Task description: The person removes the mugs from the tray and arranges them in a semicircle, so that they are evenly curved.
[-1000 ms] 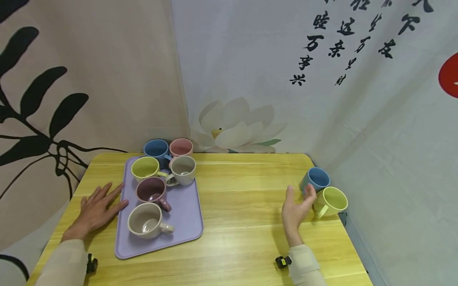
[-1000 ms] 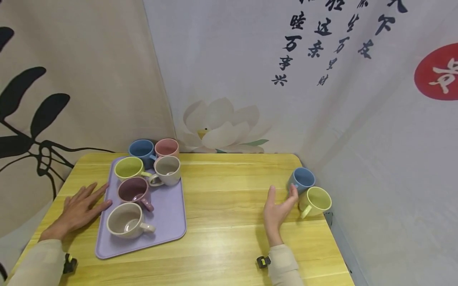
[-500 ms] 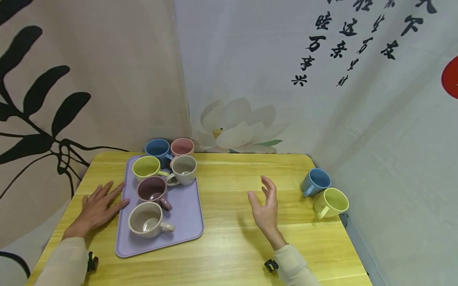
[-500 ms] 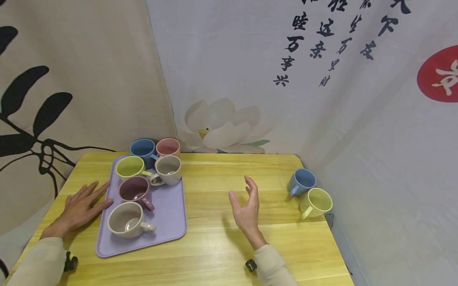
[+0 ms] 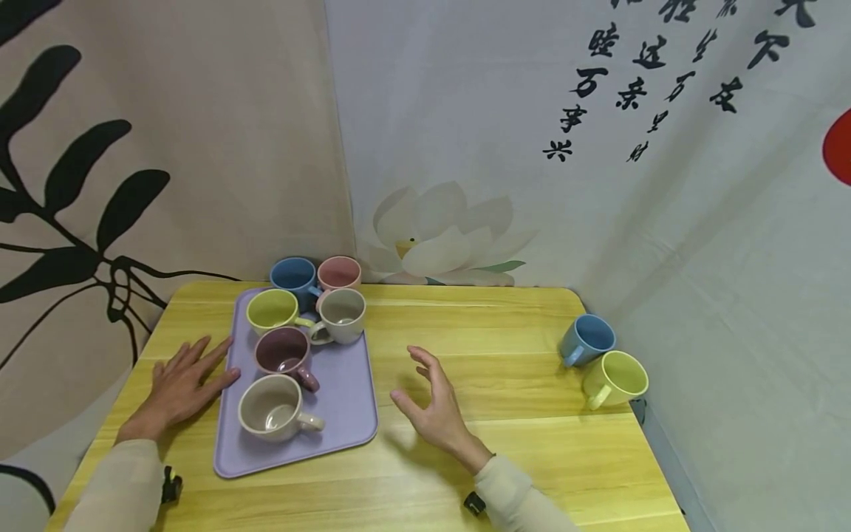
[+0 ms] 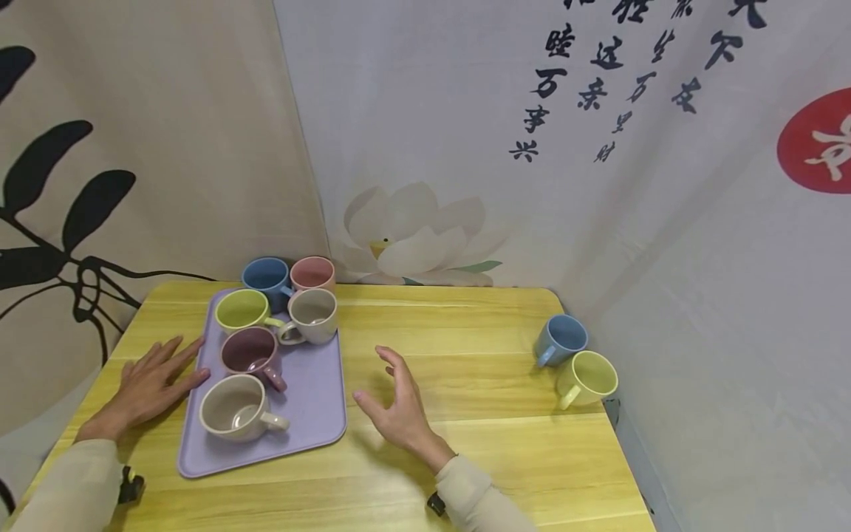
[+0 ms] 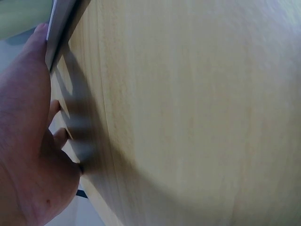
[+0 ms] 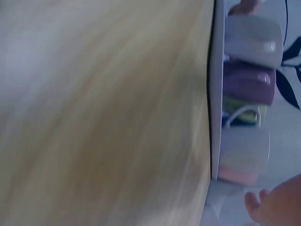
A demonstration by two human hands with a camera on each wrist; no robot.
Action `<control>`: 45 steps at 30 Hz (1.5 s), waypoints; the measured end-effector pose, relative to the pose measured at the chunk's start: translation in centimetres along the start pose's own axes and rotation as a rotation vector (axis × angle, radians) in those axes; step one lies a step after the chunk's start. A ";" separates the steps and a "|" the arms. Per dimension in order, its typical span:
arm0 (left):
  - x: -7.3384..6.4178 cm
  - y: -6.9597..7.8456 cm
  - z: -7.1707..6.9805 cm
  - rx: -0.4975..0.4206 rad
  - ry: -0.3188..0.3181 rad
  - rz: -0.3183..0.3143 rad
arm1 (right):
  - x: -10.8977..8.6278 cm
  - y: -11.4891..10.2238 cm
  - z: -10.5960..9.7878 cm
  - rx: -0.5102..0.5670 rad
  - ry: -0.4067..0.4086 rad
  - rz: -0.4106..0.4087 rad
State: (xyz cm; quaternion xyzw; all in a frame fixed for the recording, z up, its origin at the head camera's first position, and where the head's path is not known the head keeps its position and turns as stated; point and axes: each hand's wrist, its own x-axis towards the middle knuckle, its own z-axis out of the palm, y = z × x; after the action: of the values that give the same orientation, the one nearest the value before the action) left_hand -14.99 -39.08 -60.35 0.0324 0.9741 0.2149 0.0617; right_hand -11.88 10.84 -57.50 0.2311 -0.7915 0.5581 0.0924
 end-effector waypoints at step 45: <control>0.1 -0.1 0.0 0.008 0.019 0.021 | -0.1 -3.6 10.0 0.228 -0.440 0.039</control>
State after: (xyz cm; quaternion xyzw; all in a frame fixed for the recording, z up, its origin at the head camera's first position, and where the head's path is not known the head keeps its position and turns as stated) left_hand -15.10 -39.15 -60.39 0.0410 0.9751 0.2119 0.0500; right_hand -8.99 0.57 -58.08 0.3407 -0.7288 0.5818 -0.1194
